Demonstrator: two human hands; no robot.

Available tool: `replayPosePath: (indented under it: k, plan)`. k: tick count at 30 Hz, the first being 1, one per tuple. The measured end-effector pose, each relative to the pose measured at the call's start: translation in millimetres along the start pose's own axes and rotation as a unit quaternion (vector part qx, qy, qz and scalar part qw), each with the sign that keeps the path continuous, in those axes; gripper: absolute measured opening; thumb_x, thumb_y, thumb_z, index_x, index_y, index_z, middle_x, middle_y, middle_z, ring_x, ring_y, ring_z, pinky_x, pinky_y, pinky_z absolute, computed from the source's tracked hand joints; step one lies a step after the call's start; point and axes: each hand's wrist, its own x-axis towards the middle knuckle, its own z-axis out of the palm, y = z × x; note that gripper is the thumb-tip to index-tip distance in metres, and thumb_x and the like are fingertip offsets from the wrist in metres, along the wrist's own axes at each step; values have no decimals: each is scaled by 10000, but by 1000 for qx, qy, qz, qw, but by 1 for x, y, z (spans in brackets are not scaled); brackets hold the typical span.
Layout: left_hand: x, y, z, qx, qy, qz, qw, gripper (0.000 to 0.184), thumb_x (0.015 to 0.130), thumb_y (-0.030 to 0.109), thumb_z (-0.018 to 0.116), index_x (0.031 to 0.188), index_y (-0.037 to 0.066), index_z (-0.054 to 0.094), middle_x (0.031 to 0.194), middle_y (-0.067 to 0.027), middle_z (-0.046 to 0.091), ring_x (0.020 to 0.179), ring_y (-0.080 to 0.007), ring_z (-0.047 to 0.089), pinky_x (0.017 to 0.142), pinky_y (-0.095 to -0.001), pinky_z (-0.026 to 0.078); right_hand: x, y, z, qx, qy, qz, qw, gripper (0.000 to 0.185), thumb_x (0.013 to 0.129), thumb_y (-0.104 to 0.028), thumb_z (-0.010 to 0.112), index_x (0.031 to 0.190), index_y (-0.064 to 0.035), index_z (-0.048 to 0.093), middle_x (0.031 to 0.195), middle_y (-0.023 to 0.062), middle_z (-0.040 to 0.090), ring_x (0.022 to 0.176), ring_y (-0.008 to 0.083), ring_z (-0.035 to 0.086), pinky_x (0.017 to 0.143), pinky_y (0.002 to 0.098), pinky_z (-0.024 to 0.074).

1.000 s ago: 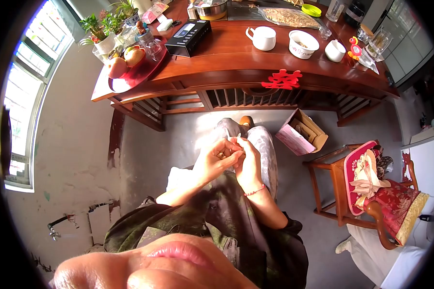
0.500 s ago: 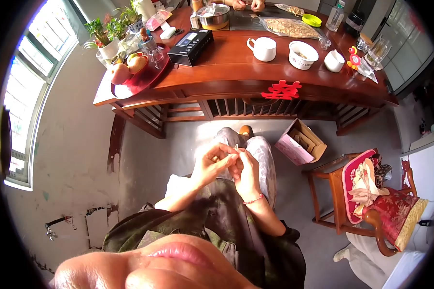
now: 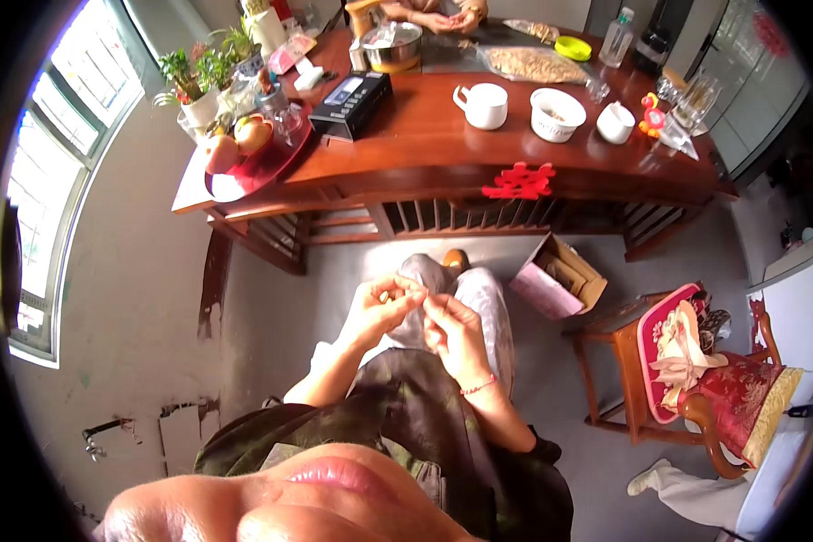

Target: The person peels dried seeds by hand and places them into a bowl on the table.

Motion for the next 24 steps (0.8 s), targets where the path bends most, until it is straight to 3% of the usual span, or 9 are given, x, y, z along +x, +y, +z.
replayPosePath:
  k: [5, 15, 17, 19, 20, 24]
  plan:
    - [-2, 9, -2, -97, -34, -73, 992, 157, 844, 135, 684, 947, 23, 650, 593, 52, 518, 424, 0, 311, 382, -184, 191, 2, 1, -7, -13, -52, -9, 999, 98, 924, -148, 583, 902, -59, 618, 689, -11, 543, 494, 33, 432, 407, 158, 308]
    - [-2, 2, -9, -45, -77, -8, 996, 142, 848, 131, 678, 927, 16, 648, 601, 69, 507, 463, 16, 321, 407, -170, 205, -4, -1, -4, 6, -53, 15, 998, 115, 920, -120, 584, 945, -22, 639, 727, 40, 605, 500, 41, 452, 415, 155, 316]
    - [-4, 1, -9, -23, -78, -14, 997, 126, 852, 106, 670, 930, 8, 647, 655, 39, 566, 492, 11, 370, 437, -160, 263, -4, 1, -3, -5, -52, 2, 999, 118, 921, -117, 583, 951, -19, 640, 739, 48, 618, 502, 40, 457, 415, 156, 318]
    - [-3, -2, -4, 71, -37, 69, 994, 108, 856, 74, 661, 933, 1, 646, 711, 9, 607, 526, 1, 413, 491, -155, 326, -6, 0, 0, -67, -11, -34, 997, 121, 921, -112, 582, 965, -16, 642, 742, 47, 626, 513, 34, 468, 422, 155, 322]
    - [-7, 1, 0, 58, -22, 45, 997, 101, 857, 47, 655, 940, -11, 642, 725, -7, 620, 570, -12, 490, 541, -155, 371, -7, -1, 1, -87, -3, -41, 995, 131, 928, -119, 572, 972, -17, 641, 759, 40, 628, 526, 30, 475, 430, 155, 326]
    - [-9, 1, 4, 52, 0, 67, 996, 125, 857, 41, 659, 955, -31, 630, 719, -31, 631, 645, -46, 591, 555, -156, 407, -7, -1, 2, -71, 6, -38, 997, 157, 942, -149, 551, 962, -22, 640, 792, 27, 628, 547, 34, 483, 433, 168, 334]
